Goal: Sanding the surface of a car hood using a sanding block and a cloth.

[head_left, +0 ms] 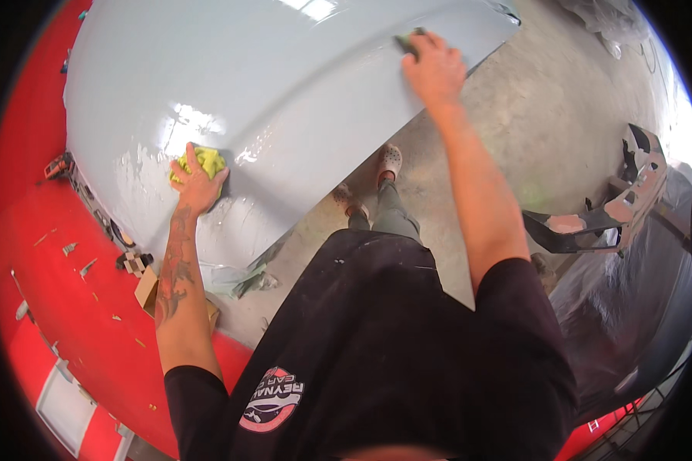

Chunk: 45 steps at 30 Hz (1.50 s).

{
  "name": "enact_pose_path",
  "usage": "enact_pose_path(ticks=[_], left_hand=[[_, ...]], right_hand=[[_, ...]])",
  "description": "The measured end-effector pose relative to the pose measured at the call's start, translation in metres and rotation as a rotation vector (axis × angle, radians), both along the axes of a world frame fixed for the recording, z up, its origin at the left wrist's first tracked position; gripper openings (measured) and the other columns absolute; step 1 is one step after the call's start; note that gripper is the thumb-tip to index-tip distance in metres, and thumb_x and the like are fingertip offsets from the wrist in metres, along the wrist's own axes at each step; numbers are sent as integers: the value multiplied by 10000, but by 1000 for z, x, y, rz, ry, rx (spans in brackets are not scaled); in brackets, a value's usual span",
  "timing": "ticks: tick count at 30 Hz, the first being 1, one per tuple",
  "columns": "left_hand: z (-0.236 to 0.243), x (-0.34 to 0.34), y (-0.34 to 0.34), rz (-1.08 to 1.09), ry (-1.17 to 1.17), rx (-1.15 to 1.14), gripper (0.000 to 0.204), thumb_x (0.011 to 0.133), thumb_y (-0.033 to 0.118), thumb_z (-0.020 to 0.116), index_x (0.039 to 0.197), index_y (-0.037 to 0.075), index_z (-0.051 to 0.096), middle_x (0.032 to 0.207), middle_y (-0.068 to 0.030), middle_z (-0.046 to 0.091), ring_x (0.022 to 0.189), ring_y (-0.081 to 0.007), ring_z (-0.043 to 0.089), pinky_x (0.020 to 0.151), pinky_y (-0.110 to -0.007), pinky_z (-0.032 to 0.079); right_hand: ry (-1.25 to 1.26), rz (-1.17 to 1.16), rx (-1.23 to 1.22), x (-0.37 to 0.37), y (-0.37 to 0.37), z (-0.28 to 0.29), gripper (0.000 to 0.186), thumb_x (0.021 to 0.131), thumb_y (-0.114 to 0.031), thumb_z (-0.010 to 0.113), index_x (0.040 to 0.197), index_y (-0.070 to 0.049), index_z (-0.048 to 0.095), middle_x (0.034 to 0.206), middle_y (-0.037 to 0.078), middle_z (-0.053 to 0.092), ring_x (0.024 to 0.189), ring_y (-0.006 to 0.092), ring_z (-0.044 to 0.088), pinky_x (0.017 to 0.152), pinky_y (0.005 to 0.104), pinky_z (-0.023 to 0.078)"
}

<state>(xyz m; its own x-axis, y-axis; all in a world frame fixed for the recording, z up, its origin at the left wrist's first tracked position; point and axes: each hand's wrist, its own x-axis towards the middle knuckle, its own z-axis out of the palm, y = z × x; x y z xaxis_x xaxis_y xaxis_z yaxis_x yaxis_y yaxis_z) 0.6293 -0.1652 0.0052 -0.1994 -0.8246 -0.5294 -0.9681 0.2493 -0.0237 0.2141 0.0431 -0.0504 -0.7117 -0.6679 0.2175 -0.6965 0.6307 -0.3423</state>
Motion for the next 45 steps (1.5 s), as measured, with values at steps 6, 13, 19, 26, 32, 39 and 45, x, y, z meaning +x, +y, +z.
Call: enact_pose_path(ticks=[6, 13, 19, 26, 32, 39, 45], left_hand=[[6, -6, 2, 14, -7, 6, 1113, 845, 547, 701, 1596, 272, -73, 1579, -366, -148, 1414, -659, -41, 1158, -673, 136], [4, -2, 3, 16, 22, 25, 1092, 848, 549, 695, 1593, 310, -68, 1589, -342, -132, 1415, -655, -14, 1140, -681, 191], [7, -10, 2, 13, 12, 18, 1084, 847, 557, 686, 1590, 329, -69, 1599, -321, -130, 1411, -658, 2, 1121, -701, 215], [2, -6, 1, 9, 34, 41, 1072, 857, 567, 671, 1588, 338, -78, 1597, -319, -152, 1411, -664, -28, 1124, -708, 197], [9, -4, 0, 21, 22, 55, 1083, 852, 584, 671, 1588, 339, -85, 1591, -320, -179, 1409, -667, -49, 1124, -709, 192], [7, -11, -1, 32, 0, 77, 1106, 844, 599, 671, 1589, 323, -98, 1584, -333, -191, 1404, -673, -68, 1130, -711, 163], [7, -5, -2, 57, 33, 88, 1113, 842, 610, 668, 1589, 319, -104, 1582, -333, -206, 1406, -666, -105, 1134, -709, 151]], right_hand=[[98, 210, 212, 162, -32, 4, 375, 892, -212, 548, 1257, -217, 634, 1402, 48, 540, 1065, 323, 556, 863, 530, 427], [57, 583, 150, 200, -21, 7, 352, 954, -257, 504, 1293, -203, 584, 1463, 105, 451, 1134, 315, 537, 924, 505, 421], [158, -39, 39, 74, -4, -13, 466, 973, -305, 541, 1429, -219, 495, 1487, 77, 461, 1058, 349, 520, 874, 518, 407], [-76, 624, 111, 295, -6, 2, 433, 923, -319, 569, 1353, -268, 556, 1496, 116, 423, 1067, 347, 555, 892, 549, 420], [127, 73, 85, 109, 9, -4, 475, 955, -326, 588, 1411, -222, 504, 1434, 129, 481, 1053, 363, 524, 874, 506, 416], [172, 256, 262, 251, 21, -13, 507, 982, -316, 517, 1476, -229, 447, 1534, 159, 399, 1048, 425, 537, 932, 602, 413], [52, 530, 39, 218, 45, -17, 526, 913, -283, 609, 1427, -258, 499, 1498, 114, 448, 1053, 313, 551, 871, 485, 454]])
